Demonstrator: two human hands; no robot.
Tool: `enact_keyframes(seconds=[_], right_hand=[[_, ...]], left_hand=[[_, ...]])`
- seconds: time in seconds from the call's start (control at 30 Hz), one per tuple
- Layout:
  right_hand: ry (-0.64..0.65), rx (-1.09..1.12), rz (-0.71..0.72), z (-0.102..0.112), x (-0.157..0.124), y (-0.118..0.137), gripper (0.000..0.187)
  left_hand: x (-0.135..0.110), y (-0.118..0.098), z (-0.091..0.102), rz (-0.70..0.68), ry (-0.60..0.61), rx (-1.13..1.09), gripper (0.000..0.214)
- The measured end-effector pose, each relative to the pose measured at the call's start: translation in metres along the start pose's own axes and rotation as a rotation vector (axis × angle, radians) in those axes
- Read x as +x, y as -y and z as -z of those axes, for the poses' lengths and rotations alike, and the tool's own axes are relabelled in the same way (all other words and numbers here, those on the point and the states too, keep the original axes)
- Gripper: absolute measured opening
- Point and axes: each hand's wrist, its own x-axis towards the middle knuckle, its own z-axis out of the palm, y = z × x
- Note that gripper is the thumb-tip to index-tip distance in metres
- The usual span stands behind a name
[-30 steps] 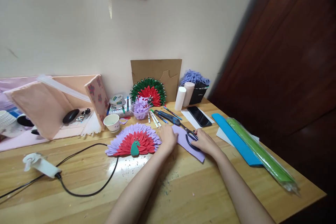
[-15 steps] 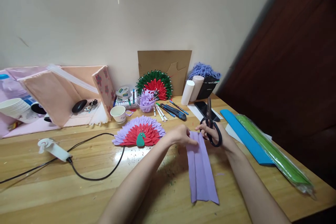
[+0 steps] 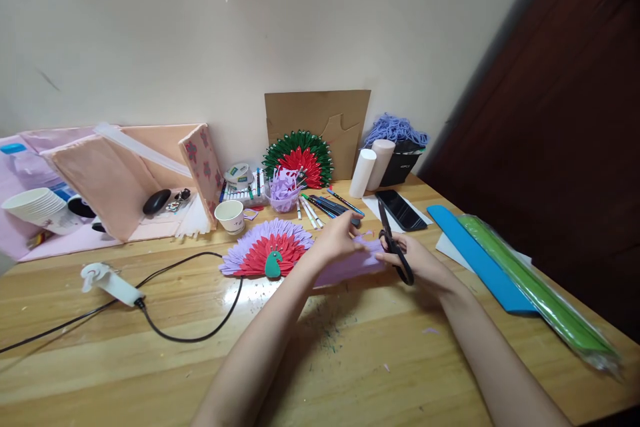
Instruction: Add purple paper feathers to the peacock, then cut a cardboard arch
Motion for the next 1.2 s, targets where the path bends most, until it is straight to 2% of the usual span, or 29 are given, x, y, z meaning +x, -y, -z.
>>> enact_keyframes(seconds=[0.03, 0.1, 0.17, 0.2, 0.23, 0.3, 0.37, 0.4, 0.47, 0.6, 0.73, 0.9, 0.97, 1.03, 1.1, 1.2], right_hand=[[-0.04, 0.019, 0.005, -0.002, 0.001, -0.001, 0.042], [-0.176, 0.11, 0.009, -0.007, 0.005, -0.005, 0.045], [-0.364, 0.277, 0.013, -0.011, 0.009, -0.01, 0.047], [-0.452, 0.373, 0.025, -0.013, 0.011, -0.012, 0.048], [-0.528, 0.469, 0.045, -0.015, 0.012, -0.013, 0.049], [-0.625, 0.626, 0.084, -0.021, 0.014, -0.014, 0.049], [-0.666, 0.72, 0.093, -0.028, 0.014, -0.013, 0.047], [-0.678, 0.748, 0.086, -0.033, 0.013, -0.012, 0.045], [-0.675, 0.779, 0.076, -0.043, 0.01, -0.01, 0.042], [-0.587, 0.809, 0.089, -0.06, 0.006, -0.006, 0.04], [-0.431, 0.831, 0.035, -0.064, 0.005, -0.007, 0.037], [0.022, 0.824, -0.146, -0.063, 0.004, -0.011, 0.063], [0.2, 0.722, -0.17, -0.067, 0.0, -0.012, 0.072], [0.313, 0.618, -0.163, -0.072, -0.006, -0.013, 0.078], [0.334, 0.548, -0.129, -0.076, -0.01, -0.014, 0.081], [0.298, 0.495, -0.089, -0.076, -0.011, -0.016, 0.081]], left_hand=[[-0.001, -0.004, 0.001, -0.032, -0.065, 0.019, 0.061], [-0.004, -0.013, 0.002, -0.119, -0.3, 0.093, 0.052], [-0.006, -0.019, 0.003, -0.166, -0.544, 0.134, 0.028], [-0.006, -0.021, 0.002, -0.134, -0.583, 0.115, 0.023], [-0.005, -0.021, 0.0, -0.059, -0.532, 0.057, 0.033], [-0.003, -0.016, -0.007, 0.152, -0.306, -0.163, 0.054], [0.002, -0.007, -0.018, 0.306, -0.119, -0.394, 0.058], [0.005, -0.003, -0.025, 0.331, -0.097, -0.475, 0.056], [0.01, 0.003, -0.036, 0.323, -0.146, -0.586, 0.046], [0.014, 0.008, -0.042, 0.268, -0.286, -0.733, 0.043], [0.015, 0.013, -0.018, 0.259, -0.435, -0.747, 0.043], [0.015, 0.017, 0.019, 0.222, -0.585, -0.659, 0.04], [0.014, 0.018, 0.026, 0.197, -0.621, -0.615, 0.038], [0.014, 0.019, 0.028, 0.175, -0.636, -0.574, 0.037], [0.014, 0.02, 0.027, 0.168, -0.629, -0.539, 0.037], [0.014, 0.021, 0.024, 0.182, -0.584, -0.509, 0.039]])
